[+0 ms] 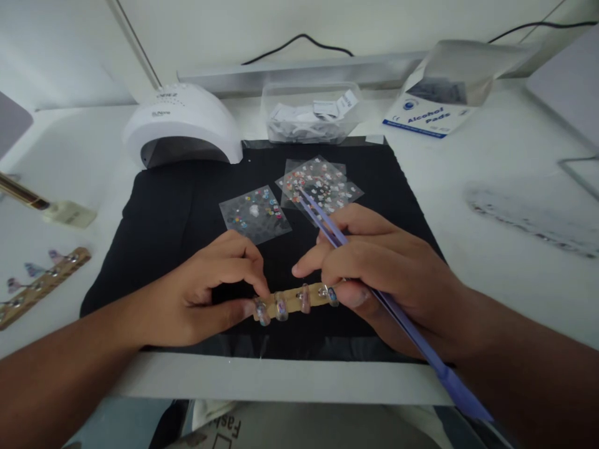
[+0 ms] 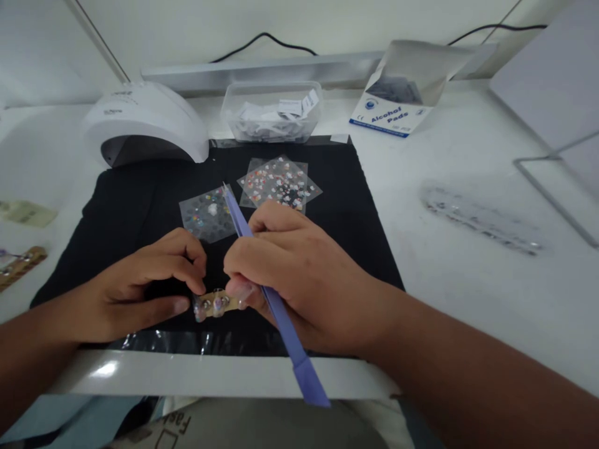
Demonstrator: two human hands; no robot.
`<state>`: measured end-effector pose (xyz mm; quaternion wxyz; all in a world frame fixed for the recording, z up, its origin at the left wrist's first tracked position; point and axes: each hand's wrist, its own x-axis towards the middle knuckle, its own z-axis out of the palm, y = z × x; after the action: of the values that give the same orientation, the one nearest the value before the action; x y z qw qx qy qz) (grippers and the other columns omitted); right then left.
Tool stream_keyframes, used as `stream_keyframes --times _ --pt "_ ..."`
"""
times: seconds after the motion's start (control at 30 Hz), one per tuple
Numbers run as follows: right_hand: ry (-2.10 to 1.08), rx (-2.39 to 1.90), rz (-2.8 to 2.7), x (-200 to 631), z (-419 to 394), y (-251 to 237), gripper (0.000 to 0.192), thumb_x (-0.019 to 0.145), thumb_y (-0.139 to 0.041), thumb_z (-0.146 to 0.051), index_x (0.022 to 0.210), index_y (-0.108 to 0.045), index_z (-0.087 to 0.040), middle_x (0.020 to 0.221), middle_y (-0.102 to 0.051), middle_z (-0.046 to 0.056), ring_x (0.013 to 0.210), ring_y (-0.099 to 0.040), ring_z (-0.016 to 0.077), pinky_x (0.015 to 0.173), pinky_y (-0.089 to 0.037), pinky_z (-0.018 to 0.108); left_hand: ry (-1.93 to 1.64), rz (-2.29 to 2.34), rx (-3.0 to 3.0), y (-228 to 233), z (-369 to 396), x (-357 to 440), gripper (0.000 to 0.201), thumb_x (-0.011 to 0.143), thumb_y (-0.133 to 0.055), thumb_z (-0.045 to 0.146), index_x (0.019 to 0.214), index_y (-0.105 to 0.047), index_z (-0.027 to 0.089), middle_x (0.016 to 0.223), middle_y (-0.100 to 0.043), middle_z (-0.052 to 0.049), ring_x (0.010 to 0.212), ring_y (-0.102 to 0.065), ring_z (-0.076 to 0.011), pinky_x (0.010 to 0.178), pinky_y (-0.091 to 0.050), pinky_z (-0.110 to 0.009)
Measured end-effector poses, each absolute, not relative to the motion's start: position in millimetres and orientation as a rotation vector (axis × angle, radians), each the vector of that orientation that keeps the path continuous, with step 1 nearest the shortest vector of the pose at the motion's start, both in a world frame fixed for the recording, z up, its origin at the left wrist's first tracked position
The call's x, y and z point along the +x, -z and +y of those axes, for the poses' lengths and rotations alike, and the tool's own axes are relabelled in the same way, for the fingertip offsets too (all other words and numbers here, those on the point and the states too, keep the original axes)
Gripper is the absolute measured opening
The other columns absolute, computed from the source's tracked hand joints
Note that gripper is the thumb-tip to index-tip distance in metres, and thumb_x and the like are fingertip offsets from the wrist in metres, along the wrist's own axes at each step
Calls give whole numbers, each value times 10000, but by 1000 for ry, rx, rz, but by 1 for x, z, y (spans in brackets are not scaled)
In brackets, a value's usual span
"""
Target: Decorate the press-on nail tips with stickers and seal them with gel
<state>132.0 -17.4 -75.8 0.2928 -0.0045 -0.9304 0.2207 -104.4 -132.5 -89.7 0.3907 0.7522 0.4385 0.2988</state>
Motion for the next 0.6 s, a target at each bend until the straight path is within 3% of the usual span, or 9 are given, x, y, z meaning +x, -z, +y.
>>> stream_keyframes --times 0.27,0.6 --pt "-633 -91 -2477 132 -22 74 215 1022 -431 -233 825 -511 -196 723 -630 13 794 -575 174 736 -478 339 -649 1144 1978 88 -131 -102 124 943 -579 138 970 -667 222 992 -566 -33 970 -513 -174 901 -415 -326" --pt "-611 -1 -2436 129 -18 77 216 1017 -439 -243 819 -508 -194 734 -643 18 759 -554 163 721 -461 318 -631 1138 2012 88 -130 -103 253 949 -498 67 978 -683 236 1008 -571 -32 986 -515 -176 913 -401 -340"
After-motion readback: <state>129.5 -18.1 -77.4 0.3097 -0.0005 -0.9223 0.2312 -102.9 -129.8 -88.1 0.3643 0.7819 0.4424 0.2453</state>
